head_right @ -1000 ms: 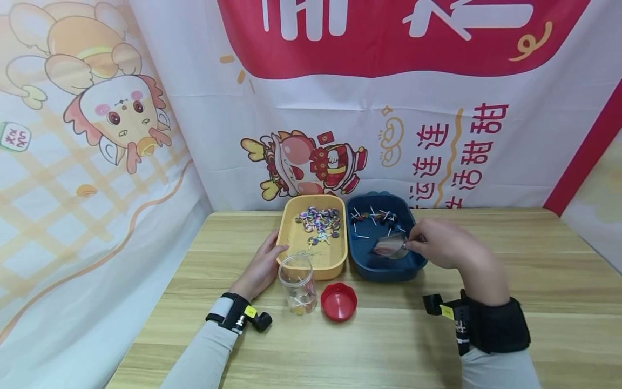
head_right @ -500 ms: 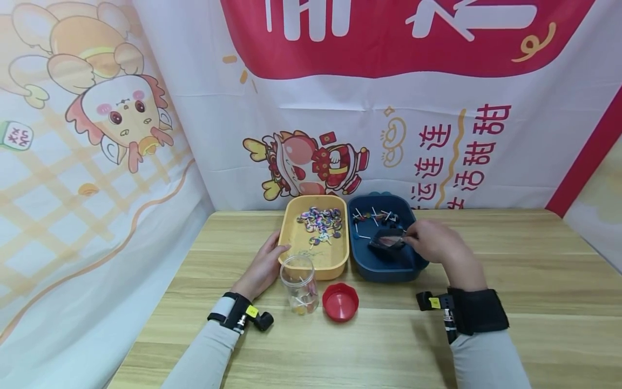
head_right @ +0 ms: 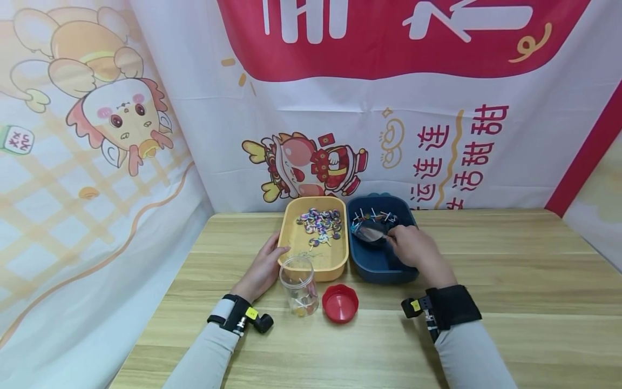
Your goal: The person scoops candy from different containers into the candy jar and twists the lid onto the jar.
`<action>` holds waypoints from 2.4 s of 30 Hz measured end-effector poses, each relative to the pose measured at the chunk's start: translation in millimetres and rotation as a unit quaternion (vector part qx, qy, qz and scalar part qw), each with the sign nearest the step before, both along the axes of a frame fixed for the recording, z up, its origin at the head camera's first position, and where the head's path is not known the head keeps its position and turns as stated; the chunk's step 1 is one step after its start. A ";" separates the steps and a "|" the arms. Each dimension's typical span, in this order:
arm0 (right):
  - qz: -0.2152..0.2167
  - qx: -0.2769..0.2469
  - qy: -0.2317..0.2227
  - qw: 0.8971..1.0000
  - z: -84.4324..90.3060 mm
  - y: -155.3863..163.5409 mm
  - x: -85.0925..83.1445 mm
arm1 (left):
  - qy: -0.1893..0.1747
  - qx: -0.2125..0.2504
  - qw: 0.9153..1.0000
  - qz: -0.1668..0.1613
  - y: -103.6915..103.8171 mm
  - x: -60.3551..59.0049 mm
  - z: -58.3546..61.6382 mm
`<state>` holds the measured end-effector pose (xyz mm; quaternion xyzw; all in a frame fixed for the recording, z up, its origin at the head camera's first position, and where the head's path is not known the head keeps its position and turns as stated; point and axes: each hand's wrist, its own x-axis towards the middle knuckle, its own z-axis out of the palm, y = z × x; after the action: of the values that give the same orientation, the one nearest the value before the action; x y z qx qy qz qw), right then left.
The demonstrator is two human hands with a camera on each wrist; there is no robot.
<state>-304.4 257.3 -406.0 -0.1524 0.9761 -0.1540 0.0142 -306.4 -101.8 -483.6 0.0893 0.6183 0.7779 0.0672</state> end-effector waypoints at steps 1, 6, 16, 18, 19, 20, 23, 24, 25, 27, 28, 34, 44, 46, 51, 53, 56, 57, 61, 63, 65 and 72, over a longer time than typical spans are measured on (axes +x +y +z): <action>-0.001 0.000 -0.006 1.000 -2.2 -1.2 -0.3 | -0.001 0.000 1.000 0.000 0.1 0.1 0.2; -0.009 0.007 -0.056 0.998 -11.6 -8.0 -3.4 | 0.006 0.003 1.000 -0.004 0.4 -0.5 0.2; 0.005 -0.012 -0.072 0.997 -3.7 -4.0 1.5 | 0.007 0.002 1.000 -0.009 0.8 -0.8 0.8; 0.013 -0.019 -0.061 0.998 -0.2 -1.9 2.2 | 0.008 0.003 1.000 -0.009 1.0 -1.0 1.3; 0.017 -0.023 -0.055 0.998 1.2 -0.5 2.3 | 0.008 0.003 1.000 -0.008 1.0 -1.2 1.3; 0.022 -0.027 -0.048 0.998 2.5 0.8 2.4 | 0.008 0.003 1.000 -0.008 1.1 -1.1 1.5; 0.030 -0.045 -0.036 0.998 4.2 5.8 2.3 | 0.008 0.001 1.000 -0.007 0.4 -0.7 1.0; 0.033 -0.051 -0.033 0.998 4.5 7.5 2.6 | 0.007 -0.001 1.000 -0.008 0.1 -0.7 0.5; 0.033 -0.058 -0.032 0.997 4.6 9.1 2.6 | 0.006 -0.001 1.000 -0.008 -0.1 -0.3 0.4; 0.032 -0.072 -0.031 0.996 5.2 12.0 2.8 | 0.008 0.000 1.000 -0.009 -0.7 -0.1 -0.1; 0.030 -0.078 -0.033 0.996 6.0 13.4 2.9 | 0.008 0.000 1.000 -0.010 -0.9 0.0 -0.4; 0.027 -0.115 -0.011 0.993 19.6 20.0 8.5 | 0.007 -0.003 1.000 -0.010 -2.2 0.3 -0.9; 0.054 -0.154 0.046 0.986 58.9 27.2 32.4 | 0.013 0.006 1.000 -0.016 -2.5 -2.2 0.5; 0.060 -0.147 0.054 0.986 63.9 27.1 36.9 | 0.014 0.006 1.000 -0.015 -2.6 -1.8 0.6; 0.073 -0.140 0.064 0.985 76.1 23.7 49.1 | 0.008 0.007 1.000 -0.011 -2.5 -0.3 -0.4; 0.079 -0.141 0.065 0.985 81.4 21.5 54.8 | 0.005 0.009 1.000 -0.009 -2.2 -0.2 -0.8; 0.090 -0.143 0.071 0.983 89.0 17.5 64.1 | 0.004 0.007 1.000 -0.007 -1.9 -0.2 -1.2; 0.093 -0.144 0.073 0.982 91.7 15.8 67.6 | 0.004 0.006 1.000 -0.007 -1.8 -0.1 -1.0; 0.114 -0.143 0.083 0.980 102.4 7.5 81.8 | 0.006 0.001 1.000 -0.010 -1.5 -0.3 0.2; 0.127 -0.139 0.084 0.979 106.8 2.7 88.5 | 0.008 0.001 1.000 -0.011 -1.6 -0.5 0.2; 0.141 -0.129 0.089 0.978 109.6 -2.2 93.8 | 0.010 0.002 1.000 -0.011 -1.6 -0.6 0.2; 0.196 -0.126 0.069 0.970 112.2 -18.5 102.2 | 0.008 0.002 1.000 -0.008 -2.1 -0.4 -1.2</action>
<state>-202.2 238.7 -293.9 -0.3518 0.8985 -0.2589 -0.0430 -306.8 -103.9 -484.8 0.1008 0.6163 0.7781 0.0680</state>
